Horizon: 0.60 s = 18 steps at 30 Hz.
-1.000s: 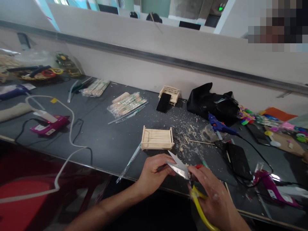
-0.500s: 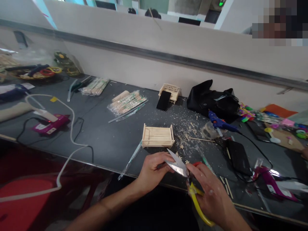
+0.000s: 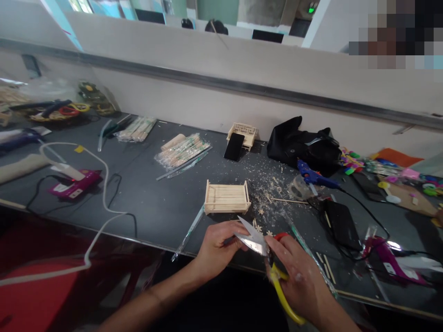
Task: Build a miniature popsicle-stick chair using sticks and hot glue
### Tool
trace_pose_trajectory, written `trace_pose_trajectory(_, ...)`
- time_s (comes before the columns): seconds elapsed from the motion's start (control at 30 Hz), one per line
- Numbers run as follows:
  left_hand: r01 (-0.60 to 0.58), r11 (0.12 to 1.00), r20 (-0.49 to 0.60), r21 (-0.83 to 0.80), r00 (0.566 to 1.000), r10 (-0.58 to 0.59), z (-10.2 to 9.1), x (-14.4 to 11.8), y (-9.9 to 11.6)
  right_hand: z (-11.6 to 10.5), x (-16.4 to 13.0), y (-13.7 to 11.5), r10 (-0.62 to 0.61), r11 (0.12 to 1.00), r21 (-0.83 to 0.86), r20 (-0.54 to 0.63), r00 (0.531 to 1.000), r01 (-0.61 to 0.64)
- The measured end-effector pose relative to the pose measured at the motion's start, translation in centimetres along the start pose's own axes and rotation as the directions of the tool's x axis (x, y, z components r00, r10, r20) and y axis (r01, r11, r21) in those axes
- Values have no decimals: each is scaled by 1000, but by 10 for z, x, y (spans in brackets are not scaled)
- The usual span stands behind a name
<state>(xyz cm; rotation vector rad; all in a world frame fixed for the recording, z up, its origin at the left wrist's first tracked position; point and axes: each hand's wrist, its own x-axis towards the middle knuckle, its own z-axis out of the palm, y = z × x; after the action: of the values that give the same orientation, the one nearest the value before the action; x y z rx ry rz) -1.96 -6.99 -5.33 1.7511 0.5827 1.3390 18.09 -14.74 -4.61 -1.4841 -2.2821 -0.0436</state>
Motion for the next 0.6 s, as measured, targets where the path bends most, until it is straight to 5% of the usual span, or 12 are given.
trace_pose_trajectory(0.3,-50,996,12,72,999,49,-1,1,-2,3,2,0,-45,994,-104,-78,996,37)
trace_pose_trajectory(0.6,53,987,89,153,994,-68,-6,1,-1,14,-6,8,-16,999,-44,-83,996,12)
